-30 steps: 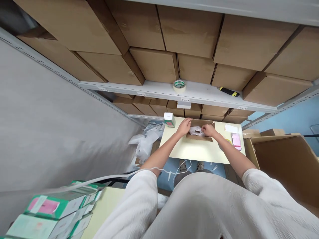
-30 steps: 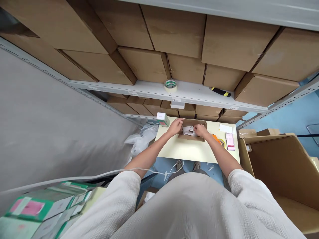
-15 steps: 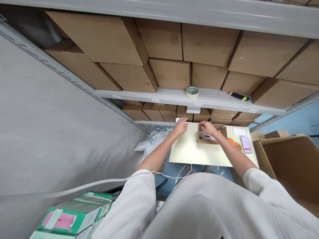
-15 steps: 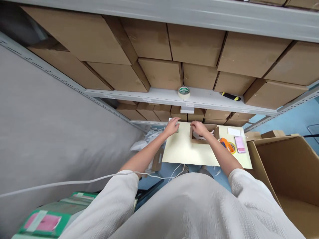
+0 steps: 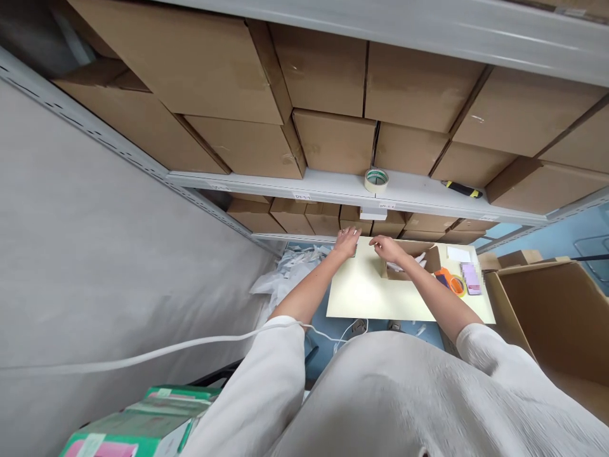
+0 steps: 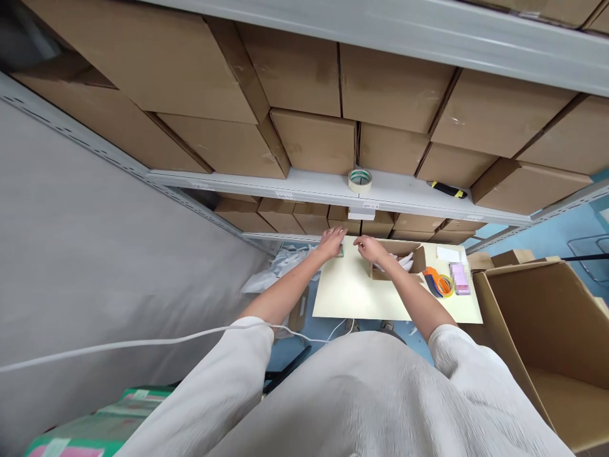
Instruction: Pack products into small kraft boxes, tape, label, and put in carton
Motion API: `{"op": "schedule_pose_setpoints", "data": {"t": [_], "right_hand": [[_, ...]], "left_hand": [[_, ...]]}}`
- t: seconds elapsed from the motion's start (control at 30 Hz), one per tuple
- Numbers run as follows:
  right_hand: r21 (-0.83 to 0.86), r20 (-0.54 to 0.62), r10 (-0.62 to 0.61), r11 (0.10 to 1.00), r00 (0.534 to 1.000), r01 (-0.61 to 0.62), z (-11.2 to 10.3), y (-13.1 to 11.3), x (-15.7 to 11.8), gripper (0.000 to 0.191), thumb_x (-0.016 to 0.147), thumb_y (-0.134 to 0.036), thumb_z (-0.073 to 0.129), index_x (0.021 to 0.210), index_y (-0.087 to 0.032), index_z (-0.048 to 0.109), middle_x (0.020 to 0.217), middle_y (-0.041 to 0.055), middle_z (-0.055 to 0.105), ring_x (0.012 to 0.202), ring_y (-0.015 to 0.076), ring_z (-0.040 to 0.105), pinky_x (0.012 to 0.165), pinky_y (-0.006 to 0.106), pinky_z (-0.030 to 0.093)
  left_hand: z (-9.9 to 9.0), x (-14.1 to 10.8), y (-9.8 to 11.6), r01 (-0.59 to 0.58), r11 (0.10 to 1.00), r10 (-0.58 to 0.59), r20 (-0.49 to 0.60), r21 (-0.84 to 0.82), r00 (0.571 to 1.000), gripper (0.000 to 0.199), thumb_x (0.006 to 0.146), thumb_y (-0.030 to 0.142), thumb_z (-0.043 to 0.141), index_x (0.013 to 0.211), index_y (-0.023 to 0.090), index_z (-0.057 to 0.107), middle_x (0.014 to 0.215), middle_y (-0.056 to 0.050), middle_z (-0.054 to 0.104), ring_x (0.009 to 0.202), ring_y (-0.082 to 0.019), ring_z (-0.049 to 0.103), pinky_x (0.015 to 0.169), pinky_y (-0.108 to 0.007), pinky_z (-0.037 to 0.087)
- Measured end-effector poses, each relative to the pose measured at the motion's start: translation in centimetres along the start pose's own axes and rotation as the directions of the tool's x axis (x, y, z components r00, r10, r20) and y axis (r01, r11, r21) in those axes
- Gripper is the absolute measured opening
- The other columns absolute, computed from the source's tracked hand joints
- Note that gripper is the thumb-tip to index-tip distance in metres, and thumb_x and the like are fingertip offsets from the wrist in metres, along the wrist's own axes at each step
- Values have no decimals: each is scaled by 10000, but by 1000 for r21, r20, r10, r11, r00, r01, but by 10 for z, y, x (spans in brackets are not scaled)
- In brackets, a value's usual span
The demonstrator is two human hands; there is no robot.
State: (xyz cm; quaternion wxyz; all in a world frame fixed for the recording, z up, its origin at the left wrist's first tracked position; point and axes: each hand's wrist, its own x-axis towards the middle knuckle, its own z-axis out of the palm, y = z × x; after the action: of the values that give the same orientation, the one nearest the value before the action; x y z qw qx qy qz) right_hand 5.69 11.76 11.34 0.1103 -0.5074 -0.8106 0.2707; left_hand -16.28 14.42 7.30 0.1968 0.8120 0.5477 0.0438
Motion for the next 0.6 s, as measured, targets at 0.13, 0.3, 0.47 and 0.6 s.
{"op": "schedule_pose_setpoints", "data": {"t": [0.13,0.3,0.47,0.6], "right_hand": [[4,-5,20,1000,1000,-20,2,5,-1,405,952,-25,550,1218,-204,798,1268,89,776,1087,211,727,1008,305,538],[23,-1,45,999,999,-45,6,7,2,415,934,-13,539,1225,-180,783,1264,107,771,1085,219,735,1045,338,542],[105,-23,29,994,999,-27,5,7,7,467,925,-112,671,1387,-181,697,1391,145,691,1008,217,750,1039,378,571],[187,-50,32,982,998,-22,1,11,7,761,859,-228,809,1572,-198,545,1471,175,626,1015,251,743,1012,433,597]], "left_hand": [[-6,-5,6,-11,998,10,23,56,1000,706,785,138,812,1450,240,598,1507,-194,555,1431,-401,457,1189,-549,329],[-34,-18,13,11,986,-16,30,166,999,468,849,175,795,1306,221,698,1423,-187,602,1360,-388,507,1117,-520,403],[-84,-31,29,8,989,2,-66,146,998,509,877,248,804,1369,296,686,1446,-127,613,1354,-368,515,1096,-498,432],[-124,-45,49,-7,992,25,-140,128,990,521,904,216,744,1407,334,678,1479,-92,624,1382,-357,514,1125,-507,439]]}}
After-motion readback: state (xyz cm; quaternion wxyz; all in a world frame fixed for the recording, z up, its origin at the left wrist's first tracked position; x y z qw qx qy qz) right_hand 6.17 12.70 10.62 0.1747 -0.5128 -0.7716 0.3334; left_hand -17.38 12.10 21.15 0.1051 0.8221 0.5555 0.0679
